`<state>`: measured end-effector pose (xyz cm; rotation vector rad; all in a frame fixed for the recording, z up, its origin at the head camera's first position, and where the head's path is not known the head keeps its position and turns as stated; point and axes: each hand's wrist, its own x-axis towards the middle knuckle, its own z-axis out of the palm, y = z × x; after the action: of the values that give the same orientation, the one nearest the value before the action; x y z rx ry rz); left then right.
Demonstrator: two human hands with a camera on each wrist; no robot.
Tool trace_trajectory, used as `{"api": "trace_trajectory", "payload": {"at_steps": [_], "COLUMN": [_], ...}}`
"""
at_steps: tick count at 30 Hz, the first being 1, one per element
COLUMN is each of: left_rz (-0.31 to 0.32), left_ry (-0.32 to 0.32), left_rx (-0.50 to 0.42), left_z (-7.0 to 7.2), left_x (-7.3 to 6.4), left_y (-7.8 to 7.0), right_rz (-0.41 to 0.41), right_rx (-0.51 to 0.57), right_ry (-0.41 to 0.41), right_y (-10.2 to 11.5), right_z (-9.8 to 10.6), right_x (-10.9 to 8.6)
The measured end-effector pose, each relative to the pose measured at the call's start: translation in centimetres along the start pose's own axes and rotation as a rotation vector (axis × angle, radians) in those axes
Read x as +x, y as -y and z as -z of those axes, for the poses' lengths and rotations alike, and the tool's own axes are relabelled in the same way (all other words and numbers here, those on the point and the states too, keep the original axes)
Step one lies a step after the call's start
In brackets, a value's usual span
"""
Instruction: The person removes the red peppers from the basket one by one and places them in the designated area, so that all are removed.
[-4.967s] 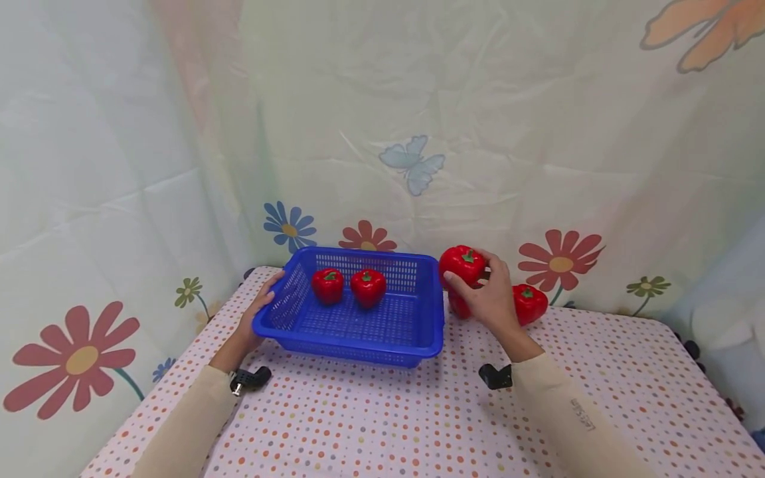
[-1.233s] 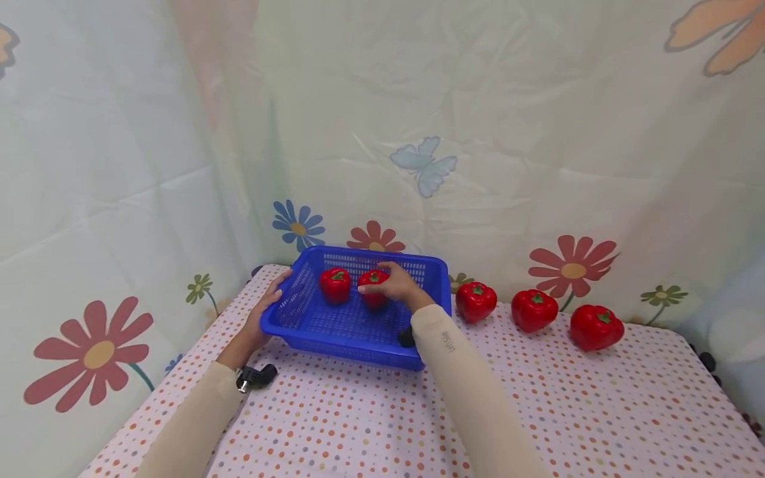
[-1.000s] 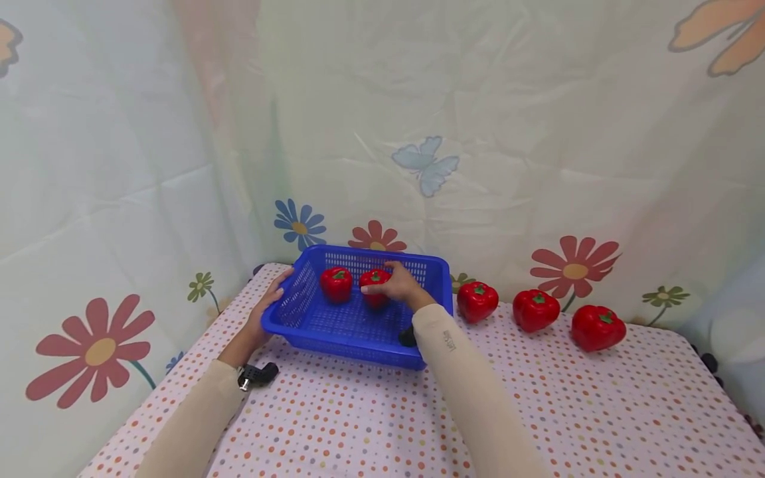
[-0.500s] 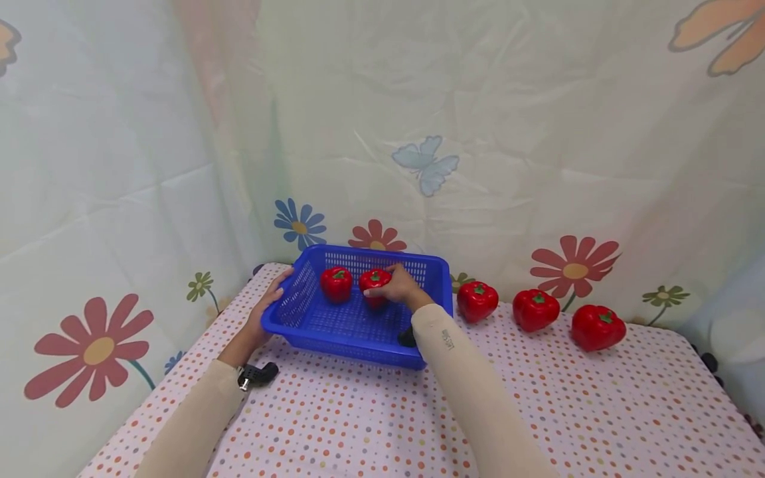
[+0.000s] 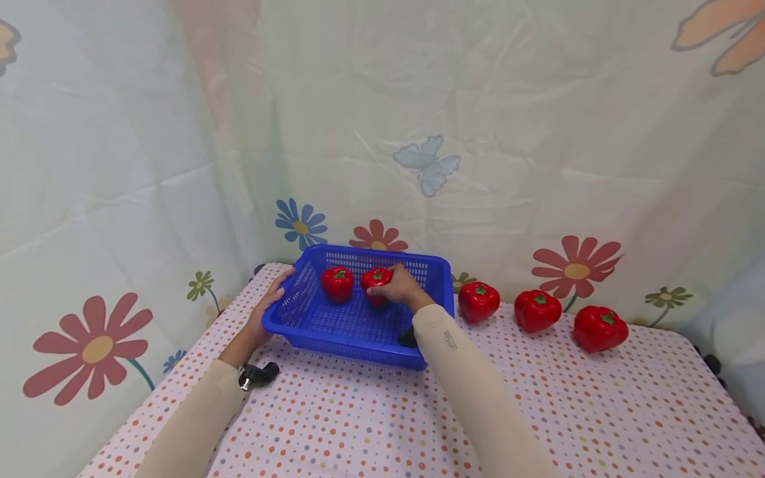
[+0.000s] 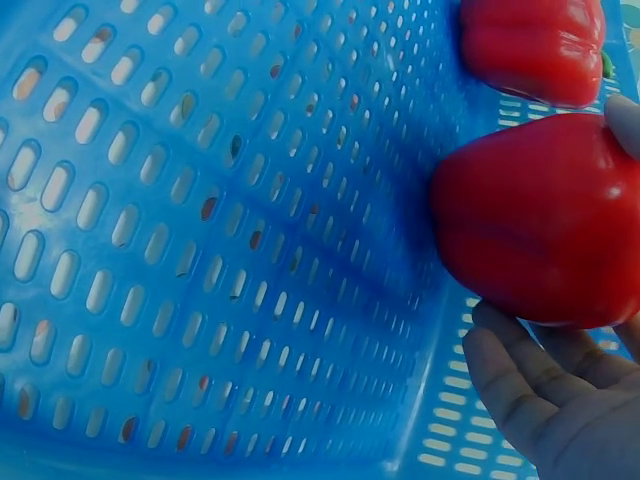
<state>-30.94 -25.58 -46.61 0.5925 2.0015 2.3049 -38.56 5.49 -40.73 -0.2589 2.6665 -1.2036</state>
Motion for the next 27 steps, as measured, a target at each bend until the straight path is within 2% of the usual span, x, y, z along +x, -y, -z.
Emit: {"api": "trace_trajectory", "payload": {"at_steps": [8, 16, 19, 24, 27], "left_rz": [-0.001, 0.011, 0.016, 0.027, 0.028], "left_ry": [0.014, 0.003, 0.012, 0.009, 0.003], "left_rx": [-0.023, -0.009, -0.014, -0.017, -0.018], "left_z": [-0.1, -0.1, -0.2, -0.3, -0.3], "left_x": [0.1, -0.2, -0.3, -0.3, -0.3], "left_y": [-0.3, -0.3, -0.4, -0.8, -0.9], "right_rz": [0.020, 0.068, 0.106, 0.141, 0.140], "right_rx": [0.002, 0.026, 0.059, 0.105, 0.089], "right_ry": [-0.025, -0.001, 0.013, 0.012, 0.003], "right_y": [0.6, 1.6, 1.9, 2.8, 2.8], "right_z": [0.3, 1.0, 2.1, 5.4, 7.2], "right_x": [-0.6, -1.7, -2.6, -4.8, -6.3]}}
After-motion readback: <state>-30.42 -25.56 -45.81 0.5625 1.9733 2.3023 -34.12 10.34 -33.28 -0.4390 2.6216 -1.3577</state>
